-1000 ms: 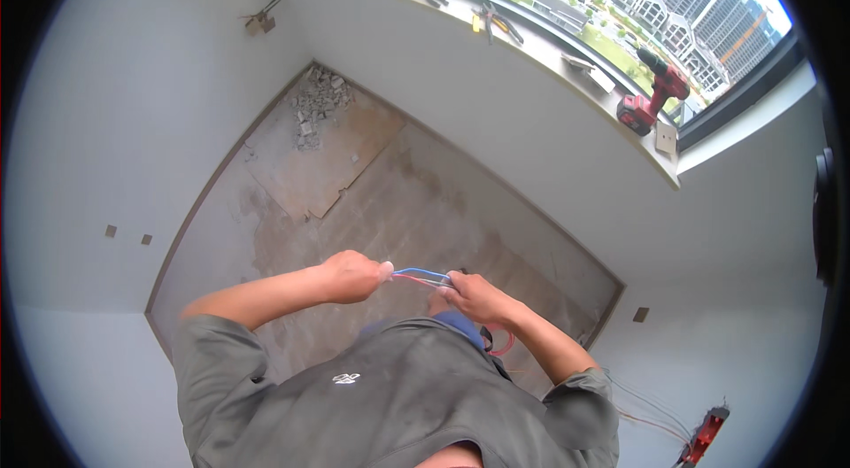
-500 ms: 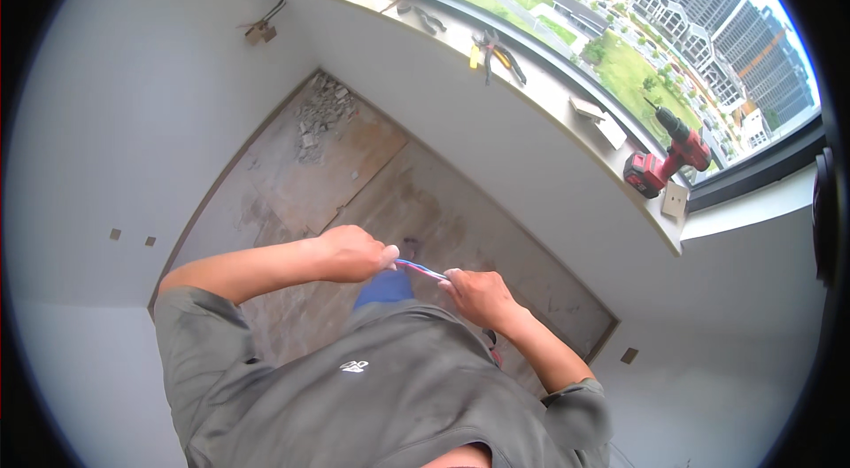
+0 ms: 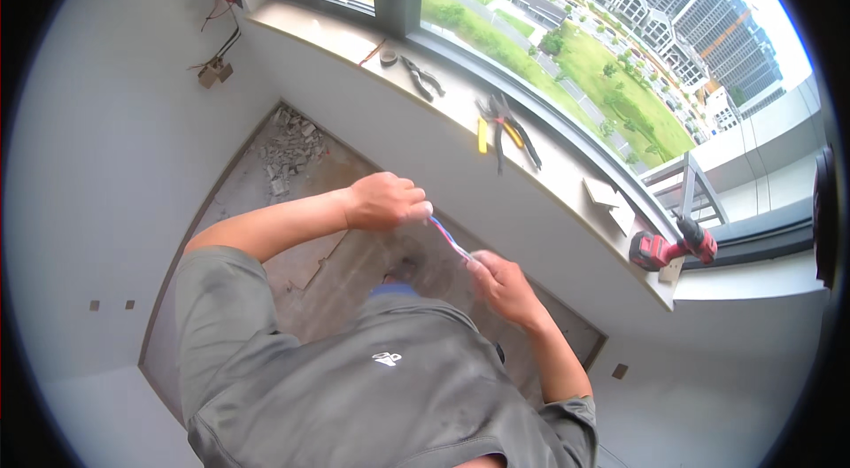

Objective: Organizing and pulling electrical wires into wall socket housings.

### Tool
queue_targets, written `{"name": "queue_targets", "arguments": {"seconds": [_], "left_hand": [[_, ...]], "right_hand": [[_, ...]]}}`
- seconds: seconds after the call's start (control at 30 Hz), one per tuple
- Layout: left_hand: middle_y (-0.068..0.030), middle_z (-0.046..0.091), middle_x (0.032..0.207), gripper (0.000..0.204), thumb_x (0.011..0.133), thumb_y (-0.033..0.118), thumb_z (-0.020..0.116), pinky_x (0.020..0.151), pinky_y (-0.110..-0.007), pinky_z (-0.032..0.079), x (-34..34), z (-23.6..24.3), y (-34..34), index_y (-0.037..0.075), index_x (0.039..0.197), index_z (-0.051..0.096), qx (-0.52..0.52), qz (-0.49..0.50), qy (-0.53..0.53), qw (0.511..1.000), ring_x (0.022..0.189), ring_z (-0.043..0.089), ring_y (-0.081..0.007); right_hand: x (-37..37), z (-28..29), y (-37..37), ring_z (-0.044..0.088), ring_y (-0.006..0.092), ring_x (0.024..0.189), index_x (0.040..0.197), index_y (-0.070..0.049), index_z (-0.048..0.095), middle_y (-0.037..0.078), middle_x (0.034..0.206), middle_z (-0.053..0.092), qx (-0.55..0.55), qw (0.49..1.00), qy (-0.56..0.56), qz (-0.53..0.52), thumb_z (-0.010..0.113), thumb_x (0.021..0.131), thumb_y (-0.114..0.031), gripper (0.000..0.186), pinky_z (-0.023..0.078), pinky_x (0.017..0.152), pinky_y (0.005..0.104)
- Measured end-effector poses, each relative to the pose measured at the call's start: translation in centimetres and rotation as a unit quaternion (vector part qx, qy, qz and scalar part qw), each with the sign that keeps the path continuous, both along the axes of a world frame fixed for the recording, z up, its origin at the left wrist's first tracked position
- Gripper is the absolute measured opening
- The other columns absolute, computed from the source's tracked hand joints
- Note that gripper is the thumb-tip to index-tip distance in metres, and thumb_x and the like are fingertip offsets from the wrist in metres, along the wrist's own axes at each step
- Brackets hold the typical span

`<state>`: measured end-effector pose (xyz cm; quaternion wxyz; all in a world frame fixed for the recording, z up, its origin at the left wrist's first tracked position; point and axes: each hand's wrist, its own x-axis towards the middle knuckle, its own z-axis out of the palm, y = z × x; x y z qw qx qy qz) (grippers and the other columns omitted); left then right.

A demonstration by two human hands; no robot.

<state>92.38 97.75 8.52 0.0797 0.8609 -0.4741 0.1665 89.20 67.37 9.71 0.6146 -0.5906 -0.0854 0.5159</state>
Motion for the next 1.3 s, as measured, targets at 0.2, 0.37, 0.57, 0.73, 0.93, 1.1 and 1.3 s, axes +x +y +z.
{"name": "queue_targets", "arguments": {"seconds": [0.2,0.37,0.57,0.73,0.93,1.1,1.3], "left_hand": [[-0.0065,0.055,0.079,0.01,0.091,0.02,0.055,0.073,-0.037,0.042,11.7,-1.4,12.7,0.01,0.091,0.055,-0.016,0.151,0.105,0.983,0.083,0.057,-0.0243],[-0.0061,0.061,0.089,0.013,0.093,0.022,0.054,0.08,-0.038,0.042,22.4,-2.0,20.9,0.009,0.094,0.056,0.019,0.238,0.066,0.969,0.09,0.059,-0.0245],[-0.0029,0.062,0.092,0.011,0.094,0.023,0.053,0.084,-0.038,0.043,30.3,-3.5,22.8,0.013,0.095,0.055,0.04,0.231,0.021,0.972,0.097,0.059,-0.0227],[-0.0051,0.062,0.097,0.021,0.092,0.023,0.056,0.092,-0.035,0.04,33.1,-6.2,24.0,0.01,0.109,0.059,0.097,0.262,0.015,0.96,0.101,0.057,-0.0225],[-0.0052,0.06,0.108,0.032,0.088,0.023,0.06,0.101,-0.046,0.035,33.5,-7.2,24.0,0.013,0.118,0.059,0.072,0.315,0.002,0.946,0.113,0.053,-0.0232],[-0.0093,0.06,0.109,0.023,0.085,0.01,0.062,0.093,-0.042,0.043,30.3,-6.1,22.7,0.008,0.108,0.062,-0.135,0.328,-0.074,0.932,0.11,0.054,-0.0282],[-0.0145,0.061,0.102,0.013,0.084,0.003,0.06,0.09,-0.042,0.044,18.8,-8.1,13.7,0.003,0.097,0.063,-0.321,0.31,-0.071,0.892,0.101,0.056,-0.0337]], "right_hand": [[6.2,0.1,5.4,0.059,0.0311,0.095,0.12,-0.001,0.056,0.016,0.102,0.059,-0.242,0.739,-0.61,-0.154,0.063,0.087,-0.014,0.036,0.048,0.084,0.0393],[3.8,-4.3,3.4,0.058,0.0311,0.097,0.117,-0.005,0.058,0.014,0.103,0.061,-0.354,0.814,-0.459,-0.036,0.063,0.087,-0.017,0.033,0.048,0.086,0.0399],[-1.9,-8.1,1.2,0.056,0.0333,0.104,0.12,-0.005,0.056,0.016,0.108,0.06,-0.473,0.799,-0.367,0.055,0.064,0.086,-0.021,0.039,0.046,0.091,0.0423],[-4.6,-8.5,0.6,0.057,0.0343,0.103,0.12,-0.005,0.057,0.016,0.107,0.061,-0.516,0.798,-0.311,0.011,0.063,0.086,-0.021,0.038,0.046,0.09,0.0426],[-6.9,-8.9,-0.1,0.057,0.0346,0.102,0.118,-0.005,0.057,0.017,0.105,0.061,-0.533,0.801,-0.274,-0.02,0.063,0.086,-0.02,0.037,0.047,0.088,0.0428],[-8.6,-9.7,-0.9,0.057,0.0344,0.104,0.12,-0.005,0.056,0.016,0.107,0.061,-0.529,0.791,-0.301,-0.062,0.063,0.085,-0.016,0.037,0.047,0.089,0.0425],[-15.1,-12.1,-4.4,0.06,0.0349,0.1,0.108,-0.004,0.064,0.017,0.102,0.063,-0.564,0.747,-0.26,-0.24,0.061,0.086,-0.013,0.024,0.048,0.087,0.0419]]}}
